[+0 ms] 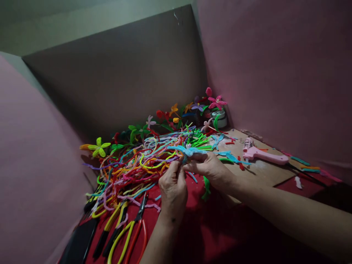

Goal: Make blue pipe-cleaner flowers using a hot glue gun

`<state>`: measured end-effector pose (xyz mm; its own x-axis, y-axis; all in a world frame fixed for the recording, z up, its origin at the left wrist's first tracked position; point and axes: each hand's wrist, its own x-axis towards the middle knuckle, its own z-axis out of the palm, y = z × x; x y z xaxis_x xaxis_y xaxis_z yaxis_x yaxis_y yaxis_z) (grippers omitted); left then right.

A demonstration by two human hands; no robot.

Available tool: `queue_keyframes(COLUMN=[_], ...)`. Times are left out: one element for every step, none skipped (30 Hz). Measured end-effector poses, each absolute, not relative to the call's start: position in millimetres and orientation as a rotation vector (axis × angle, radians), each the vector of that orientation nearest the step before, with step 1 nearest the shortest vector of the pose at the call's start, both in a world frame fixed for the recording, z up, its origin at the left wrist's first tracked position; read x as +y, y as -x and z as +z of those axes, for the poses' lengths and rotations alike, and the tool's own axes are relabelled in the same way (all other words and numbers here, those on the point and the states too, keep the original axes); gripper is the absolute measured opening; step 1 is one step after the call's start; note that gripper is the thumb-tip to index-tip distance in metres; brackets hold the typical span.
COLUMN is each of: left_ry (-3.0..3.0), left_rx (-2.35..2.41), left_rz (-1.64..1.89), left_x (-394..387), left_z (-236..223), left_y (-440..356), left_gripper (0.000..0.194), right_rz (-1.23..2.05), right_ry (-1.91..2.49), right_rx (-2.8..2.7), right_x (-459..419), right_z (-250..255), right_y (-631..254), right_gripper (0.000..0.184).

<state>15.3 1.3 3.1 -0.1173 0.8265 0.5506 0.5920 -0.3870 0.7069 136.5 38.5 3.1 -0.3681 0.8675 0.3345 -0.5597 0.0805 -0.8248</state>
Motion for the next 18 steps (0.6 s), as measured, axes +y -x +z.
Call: queue_keyframes(left_ry=[-1.842,-1.752,-1.653,-1.549,-1.446,-1.352,-1.272,-1.207,-1.154,-1.114,-1.082,-1.052,-1.021,-0.99,-0.958,-0.928,-0.9,-0.876], left_rx=[1.553,1.512,1.466,1.415,1.361,1.306,1.25,1.191,1.129,1.068,1.01,0.957,0.908,0.865,0.829,0.802,0.779,0.759], left_rz=[1.513,1.511,1.504,1.491,1.474,1.453,1.433,1.416,1.403,1.392,1.382,1.368,1.349,1.323,1.29,1.253,1.214,1.181], left_x=[0.6,-0.1,-0.8,-1.4,-1.9,-2.3,-2.5,-2.6,-2.5,-2.3,-2.0,-1.6,-1.2,-0.9,-0.7,-0.5,-0.4,-0.5], left_z=[4.4,5.9,7.5,9.1,10.5,11.8,12.9,13.6,14.1,14.3,14.3,14.3,14.2,14.1,13.9,13.7,13.5,13.3], left_y=[-15.3,-15.7,-16.4,-17.2,-17.9,-18.5,-18.9,-18.9,-18.6,-17.9,-17.0,-15.7,-14.4,-12.9,-11.4,-10.0,-8.8,-7.9], left_gripper=[0.013,0.015,0.016,0.018,0.019,0.02,0.021,0.021,0.02,0.019,0.019,0.018,0.018,0.019,0.018,0.018,0.017,0.016], right_rz=[1.565,1.558,1.549,1.54,1.536,1.539,1.551,1.572,1.604,1.64,1.682,1.727,1.772,1.819,1.862,1.902,1.938,1.966], right_ry=[0.376,0.392,0.415,0.444,0.472,0.492,0.501,0.498,0.484,0.465,0.448,0.437,0.43,0.425,0.42,0.412,0.401,0.383], right_rx=[-1.199,-1.213,-1.227,-1.246,-1.265,-1.28,-1.284,-1.276,-1.257,-1.223,-1.182,-1.14,-1.103,-1.073,-1.05,-1.038,-1.033,-1.03], right_x=[38.1,38.0,38.2,38.7,39.6,40.8,42.1,43.3,44.4,45.2,45.7,46.1,46.4,46.8,47.3,48.0,48.8,49.6], right_z=[4.3,5.2,5.5,5.1,3.8,1.9,-0.3,-2.7,-4.8,-6.6,-8.0,-9.0,-9.7,-10.5,-11.3,-12.3,-13.5,-14.7], right_y=[-137.5,-138.3,-139.0,-139.3,-139.4,-139.2,-138.7,-138.0,-137.2,-136.3,-135.5,-134.7,-134.2,-133.8,-133.6,-133.5,-133.6,-133.7], right_gripper=[0.016,0.015,0.015,0.016,0.017,0.018,0.018,0.018,0.017,0.016,0.016,0.016,0.018,0.019,0.02,0.022,0.022,0.022])
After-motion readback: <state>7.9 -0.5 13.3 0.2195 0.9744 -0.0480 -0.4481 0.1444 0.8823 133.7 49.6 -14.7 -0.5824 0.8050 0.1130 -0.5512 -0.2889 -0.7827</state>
